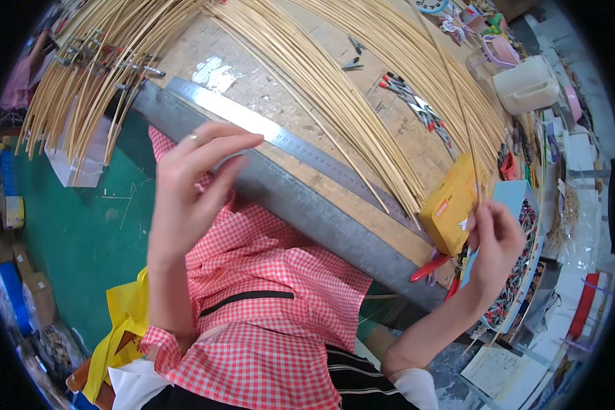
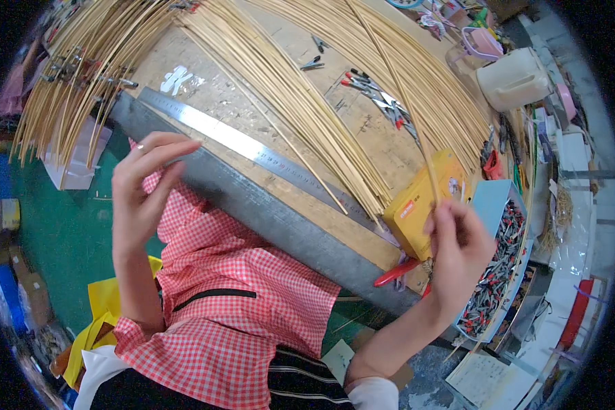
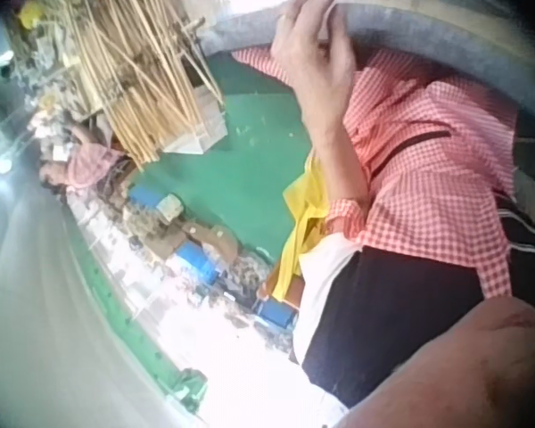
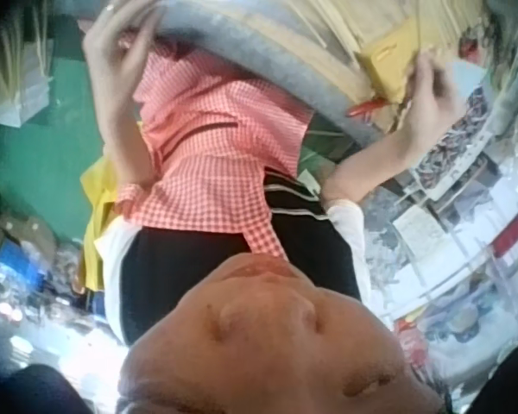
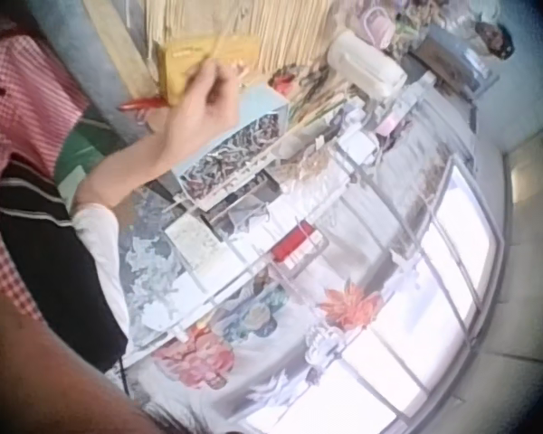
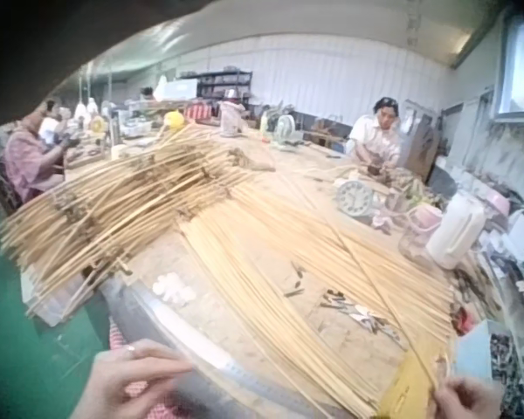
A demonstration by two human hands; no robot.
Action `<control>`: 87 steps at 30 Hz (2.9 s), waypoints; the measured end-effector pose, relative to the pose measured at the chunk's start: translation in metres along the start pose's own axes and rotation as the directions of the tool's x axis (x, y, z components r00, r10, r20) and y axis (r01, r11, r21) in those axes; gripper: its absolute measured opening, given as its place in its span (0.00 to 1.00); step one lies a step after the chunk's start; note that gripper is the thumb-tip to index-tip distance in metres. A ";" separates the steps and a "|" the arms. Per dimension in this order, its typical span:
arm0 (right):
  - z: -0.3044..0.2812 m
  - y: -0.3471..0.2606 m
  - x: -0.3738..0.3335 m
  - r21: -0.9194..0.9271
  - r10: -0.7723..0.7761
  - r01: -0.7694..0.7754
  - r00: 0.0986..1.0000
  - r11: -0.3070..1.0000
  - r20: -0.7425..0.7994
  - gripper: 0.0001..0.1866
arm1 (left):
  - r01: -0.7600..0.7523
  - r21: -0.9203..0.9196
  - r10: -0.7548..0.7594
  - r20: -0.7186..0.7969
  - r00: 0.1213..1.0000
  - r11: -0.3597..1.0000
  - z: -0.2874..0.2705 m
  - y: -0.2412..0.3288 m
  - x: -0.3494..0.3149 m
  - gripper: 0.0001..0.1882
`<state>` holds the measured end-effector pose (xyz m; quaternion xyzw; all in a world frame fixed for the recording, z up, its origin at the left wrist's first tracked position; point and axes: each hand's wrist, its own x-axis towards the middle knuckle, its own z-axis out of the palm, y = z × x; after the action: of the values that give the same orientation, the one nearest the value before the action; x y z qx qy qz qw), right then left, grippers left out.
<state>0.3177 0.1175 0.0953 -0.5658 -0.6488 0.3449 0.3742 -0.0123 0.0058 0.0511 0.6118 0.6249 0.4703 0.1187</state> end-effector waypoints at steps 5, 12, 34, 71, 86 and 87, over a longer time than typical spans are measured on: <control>0.053 0.013 -0.065 0.496 0.101 -0.272 0.934 0.824 0.343 0.04 | 0.197 -0.635 -0.191 0.079 0.978 0.747 0.034 0.004 -0.009 0.16; 0.097 0.020 -0.095 0.527 0.172 -0.538 0.789 0.658 0.590 0.04 | 0.372 -0.798 -0.393 0.187 0.900 0.474 0.042 -0.003 -0.016 0.16; 0.110 0.030 -0.102 0.533 0.149 -0.534 0.784 0.656 0.603 0.07 | 0.391 -0.863 -0.501 0.196 0.843 0.321 0.056 -0.020 -0.021 0.07; 0.118 0.013 -0.102 0.127 -0.274 0.244 0.894 0.961 0.354 0.03 | 0.330 -0.899 -0.475 0.166 0.864 0.287 0.057 -0.035 -0.029 0.05; 0.143 0.029 -0.009 -0.537 -0.375 0.511 0.859 0.671 0.349 0.02 | 0.346 -0.864 -0.454 0.159 0.877 0.365 0.056 -0.031 -0.028 0.07; 0.140 0.031 -0.011 -0.551 -0.370 0.501 0.865 0.668 0.338 0.02 | 0.347 -0.868 -0.455 0.163 0.875 0.356 0.056 -0.031 -0.027 0.06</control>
<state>0.2105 0.1072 -0.0001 -0.4471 -0.8754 0.0655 0.1718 0.0138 0.0123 -0.0128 0.2645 0.4282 0.7100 0.4925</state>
